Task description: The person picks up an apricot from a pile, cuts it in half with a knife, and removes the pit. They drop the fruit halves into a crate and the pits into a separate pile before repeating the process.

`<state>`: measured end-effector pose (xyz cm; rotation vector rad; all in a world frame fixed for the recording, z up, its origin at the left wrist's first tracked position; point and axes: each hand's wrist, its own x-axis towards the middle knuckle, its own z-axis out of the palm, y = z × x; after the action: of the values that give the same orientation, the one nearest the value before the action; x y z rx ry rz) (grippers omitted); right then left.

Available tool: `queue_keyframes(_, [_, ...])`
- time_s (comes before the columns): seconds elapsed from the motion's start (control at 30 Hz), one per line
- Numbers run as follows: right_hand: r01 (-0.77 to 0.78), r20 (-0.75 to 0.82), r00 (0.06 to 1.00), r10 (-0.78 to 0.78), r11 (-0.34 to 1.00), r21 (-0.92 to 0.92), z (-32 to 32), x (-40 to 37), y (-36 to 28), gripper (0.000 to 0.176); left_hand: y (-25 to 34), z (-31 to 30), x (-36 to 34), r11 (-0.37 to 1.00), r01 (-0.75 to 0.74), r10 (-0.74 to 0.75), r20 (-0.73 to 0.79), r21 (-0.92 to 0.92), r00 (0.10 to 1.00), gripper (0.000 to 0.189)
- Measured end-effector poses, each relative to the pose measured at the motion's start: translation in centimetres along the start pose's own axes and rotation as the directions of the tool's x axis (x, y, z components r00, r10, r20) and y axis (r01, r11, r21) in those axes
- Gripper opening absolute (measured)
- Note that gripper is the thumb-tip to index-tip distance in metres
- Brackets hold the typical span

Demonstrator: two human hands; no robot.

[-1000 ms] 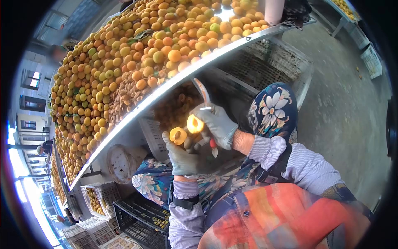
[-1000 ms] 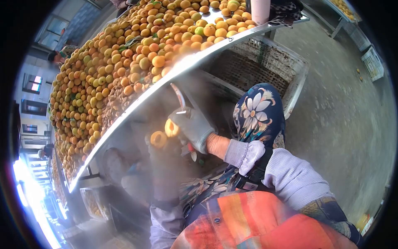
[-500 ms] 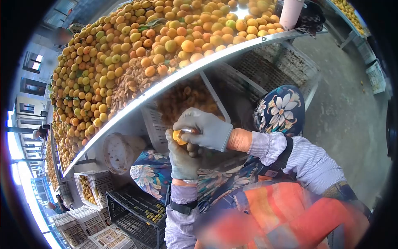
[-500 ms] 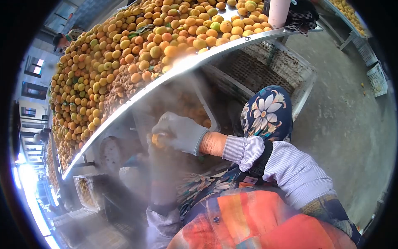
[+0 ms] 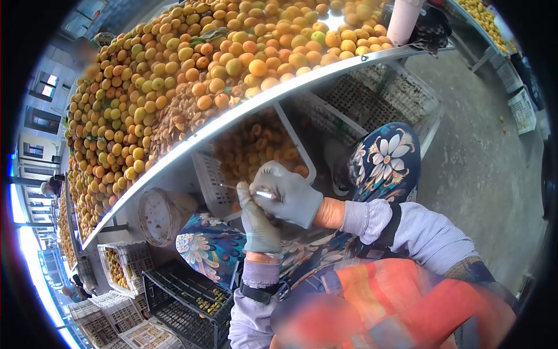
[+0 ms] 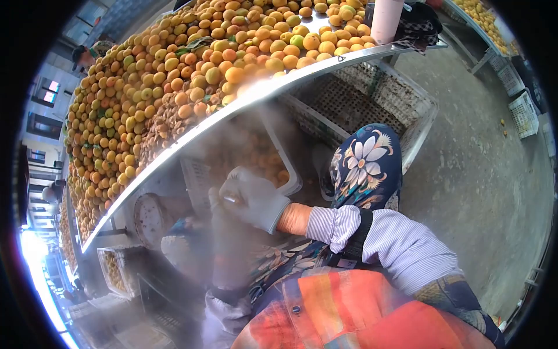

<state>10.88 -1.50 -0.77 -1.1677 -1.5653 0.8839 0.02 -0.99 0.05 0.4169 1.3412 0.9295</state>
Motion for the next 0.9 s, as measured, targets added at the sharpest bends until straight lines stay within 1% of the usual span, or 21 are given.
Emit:
queue_keyframes(0.03, [-0.002,-0.002,1.000,0.002,1.000,-0.001,0.1,-0.3,0.1,0.020,0.0,0.9,-0.8,0.997,-0.022,0.019,-0.030,-0.074,0.999,0.051])
queue_keyframes(0.07, [0.082,0.012,0.997,-0.082,0.995,-0.054,0.2,-0.5,0.2,0.020,0.0,1.4,-1.2,0.988,-0.044,0.036,-0.059,-0.145,0.998,0.052])
queue_keyframes(0.1, [0.169,0.030,0.986,-0.167,0.980,-0.108,0.0,-0.5,0.2,0.020,0.0,1.6,-1.2,0.989,-0.043,0.036,-0.053,-0.143,0.998,0.052])
queue_keyframes(0.13, [0.187,0.023,0.982,-0.186,0.979,-0.086,-0.4,-0.5,0.0,0.019,0.1,1.7,-1.2,0.990,-0.041,0.035,-0.047,-0.132,0.998,0.052])
queue_keyframes(0.17, [0.186,0.021,0.983,-0.185,0.979,-0.088,-0.5,-0.4,0.1,0.019,0.2,1.7,-1.1,0.992,-0.041,0.035,-0.045,-0.122,0.998,0.051])
queue_keyframes(0.2, [0.148,0.005,0.989,-0.148,0.988,-0.046,-0.4,-0.2,0.4,0.019,-1.1,-1.9,2.4,0.984,0.090,-0.077,0.090,-0.155,0.993,0.050])
queue_keyframes(0.27, [0.119,-0.012,0.993,-0.119,0.993,0.000,-0.5,0.3,0.2,0.019,0.0,-1.2,1.7,0.991,0.086,-0.081,0.052,-0.106,0.995,0.050])
queue_keyframes(0.33, [0.037,0.041,0.998,-0.038,0.999,0.024,-1.1,0.3,-0.1,0.019,0.7,-0.5,0.8,0.994,0.089,-0.088,0.019,-0.056,0.996,0.050])
queue_keyframes(0.4, [0.088,0.007,0.996,-0.088,0.996,-0.003,-1.2,0.3,0.5,0.019,0.5,0.1,0.0,0.980,-0.161,0.164,-0.020,0.121,0.986,0.051])
queue_keyframes(0.43, [0.142,-0.021,0.990,-0.142,0.989,-0.029,-1.3,0.5,0.7,0.020,0.5,0.2,-0.1,0.978,-0.172,0.174,-0.012,0.118,0.985,0.051])
queue_keyframes(0.47, [0.157,-0.025,0.987,-0.158,0.987,-0.037,-1.5,0.6,0.7,0.020,0.6,0.3,-0.2,0.986,-0.129,0.124,0.057,0.106,0.991,0.052])
queue_keyframes(0.5, [0.012,-0.022,1.000,-0.011,0.997,0.076,-1.8,0.7,0.6,0.018,0.6,0.4,-0.4,0.991,-0.086,0.073,0.128,0.098,0.989,0.052])
queue_keyframes(0.53, [-0.137,-0.002,0.990,0.140,0.973,0.188,-2.0,0.7,0.5,0.016,-0.1,0.4,0.2,0.981,-0.150,0.135,0.118,0.126,0.984,0.053])
queue_keyframes(0.57, [-0.129,-0.008,0.991,0.133,0.975,0.182,-2.1,0.9,0.5,0.016,-0.1,0.3,0.2,0.980,-0.157,0.141,0.127,0.123,0.982,0.053])
queue_keyframes(0.6, [-0.317,0.033,0.940,0.338,0.836,0.448,-2.4,1.2,0.3,0.015,0.2,0.5,0.0,0.982,-0.150,0.127,0.181,0.117,0.975,0.053])
queue_keyframes(0.63, [-0.457,0.132,0.851,0.508,0.593,0.663,-2.8,1.5,0.2,0.015,0.3,0.6,-0.1,0.984,-0.141,0.112,0.234,0.111,0.966,0.053])
queue_keyframes(0.7, [-0.463,0.110,0.844,0.524,0.610,0.644,-3.8,1.9,-0.6,0.016,-0.4,-0.4,1.7,0.982,-0.159,0.131,0.231,0.105,0.964,0.051])
queue_keyframes(0.77, [-0.379,0.075,0.892,0.445,0.649,0.660,-4.1,2.9,-1.2,0.014,-0.1,-0.3,2.0,0.965,-0.243,0.191,0.382,0.094,0.904,0.049])
queue_keyframes(0.8, [-0.281,0.036,0.938,0.344,0.698,0.658,-2.9,3.4,-0.1,0.014,0.4,0.3,1.9,0.965,-0.245,0.191,0.382,0.098,0.904,0.049])
queue_keyframes(0.87, [-0.279,-0.006,0.927,0.374,0.703,0.654,-2.7,4.6,0.0,0.013,2.2,3.1,1.7,0.970,-0.024,0.087,0.254,-0.241,0.963,0.041])
queue_keyframes(0.9, [-0.282,-0.047,0.912,0.408,0.706,0.650,-2.7,5.4,0.1,0.013,3.2,4.0,1.6,0.968,-0.033,0.100,0.260,-0.247,0.960,0.041])
